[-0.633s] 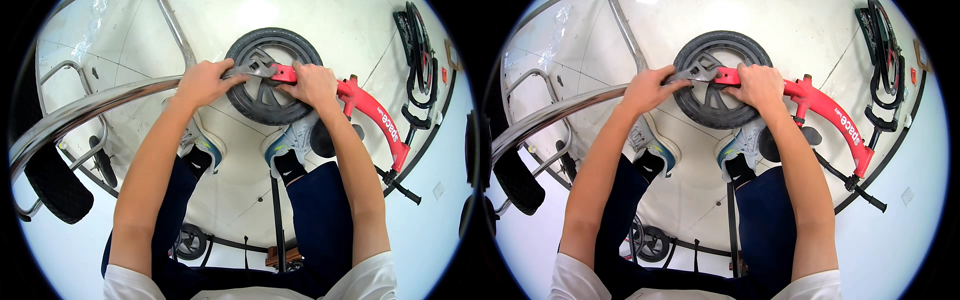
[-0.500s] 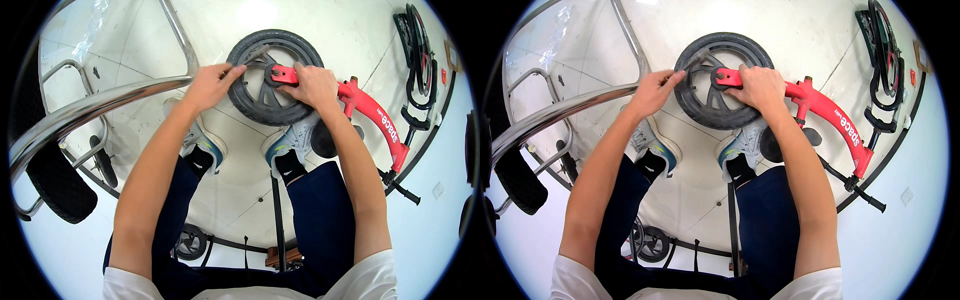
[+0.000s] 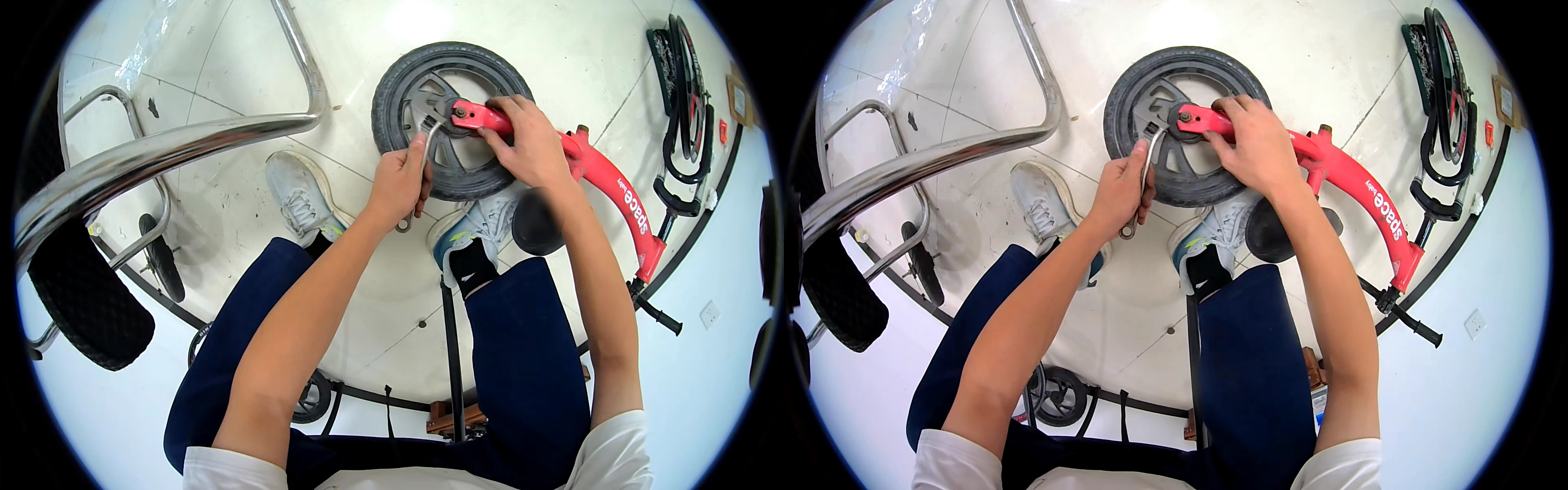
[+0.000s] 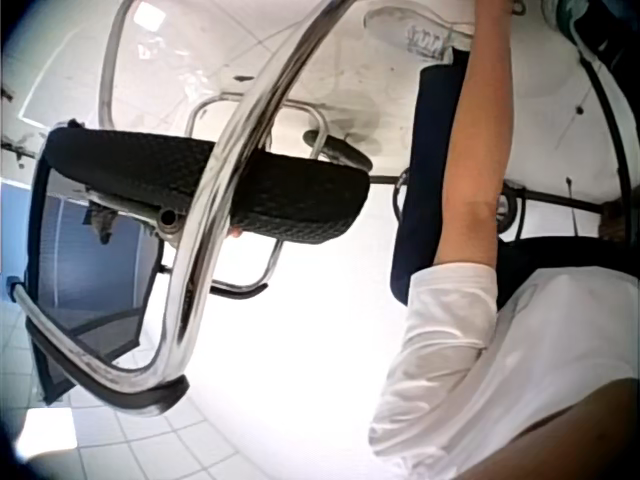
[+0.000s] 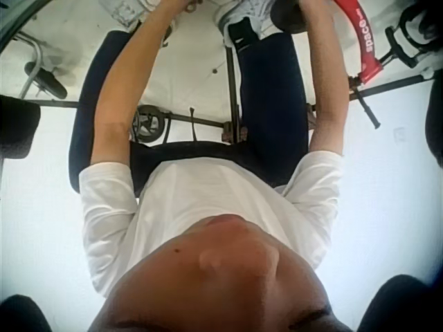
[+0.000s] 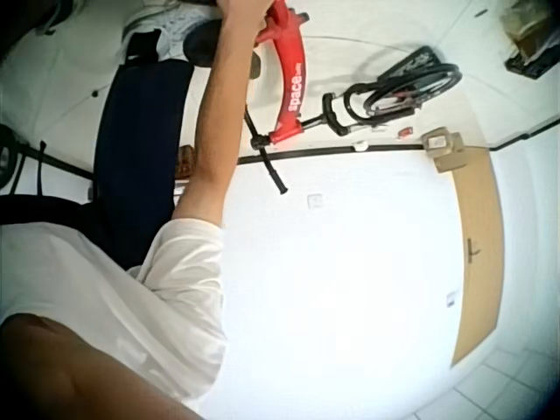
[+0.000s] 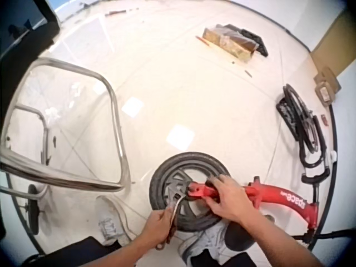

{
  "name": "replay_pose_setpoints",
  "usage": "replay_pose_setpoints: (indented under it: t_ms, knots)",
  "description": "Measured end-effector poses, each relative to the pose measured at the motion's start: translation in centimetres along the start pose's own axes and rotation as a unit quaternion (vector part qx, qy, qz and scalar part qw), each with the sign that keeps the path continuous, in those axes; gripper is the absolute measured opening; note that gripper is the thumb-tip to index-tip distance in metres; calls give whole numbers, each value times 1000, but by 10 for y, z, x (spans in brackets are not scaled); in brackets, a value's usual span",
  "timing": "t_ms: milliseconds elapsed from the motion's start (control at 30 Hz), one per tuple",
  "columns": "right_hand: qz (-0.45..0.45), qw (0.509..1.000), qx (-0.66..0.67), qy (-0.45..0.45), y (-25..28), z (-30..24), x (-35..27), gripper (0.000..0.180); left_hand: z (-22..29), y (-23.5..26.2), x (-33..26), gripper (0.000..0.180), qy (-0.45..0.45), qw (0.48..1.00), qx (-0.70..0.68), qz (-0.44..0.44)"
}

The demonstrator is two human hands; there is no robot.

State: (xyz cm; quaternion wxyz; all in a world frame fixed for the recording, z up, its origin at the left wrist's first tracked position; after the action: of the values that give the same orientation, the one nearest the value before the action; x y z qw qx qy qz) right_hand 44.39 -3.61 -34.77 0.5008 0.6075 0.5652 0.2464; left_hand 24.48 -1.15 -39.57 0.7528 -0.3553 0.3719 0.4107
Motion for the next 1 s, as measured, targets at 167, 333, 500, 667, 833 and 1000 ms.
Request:
replay_pose_setpoints:
  t_ms: [167, 333, 500, 667, 833, 1000]
  knots:
    - [-1, 997, 65, 29, -11, -10, 21, 22, 0, 18, 12, 57, -26, 998, -18, 47]
    - [-16, 987, 131, 88, -18, -8, 31, 14, -6, 30, 12, 57, -22, 998, -4, 66]
    - [-5, 992, 108, 63, -22, -10, 26, 14, -7, 22, 10, 58, -23, 999, -6, 47]
    - [-7, 995, 80, 51, -21, -11, 24, 17, 0, 4, 8, 59, -42, 999, -10, 20]
    - [18, 997, 66, 44, -14, -20, 20, 21, 8, 1, 4, 57, -57, 998, -1, 24]
    - [76, 992, 98, 18, -18, -16, 18, 18, 5, 12, 5, 57, -61, 997, -20, 43]
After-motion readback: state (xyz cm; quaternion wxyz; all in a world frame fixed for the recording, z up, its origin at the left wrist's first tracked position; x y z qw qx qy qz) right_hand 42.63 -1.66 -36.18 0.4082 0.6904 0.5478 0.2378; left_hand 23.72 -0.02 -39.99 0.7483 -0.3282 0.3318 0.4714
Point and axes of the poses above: each hand's wrist, its own x-axis towards the middle knuckle, its own y-axis out of the back of the hand, z = x × y, the point moved 7 cm from there along x, towards the middle knuckle, and after that the axes turned 13 degrees about -x, right-handed, at the moved point
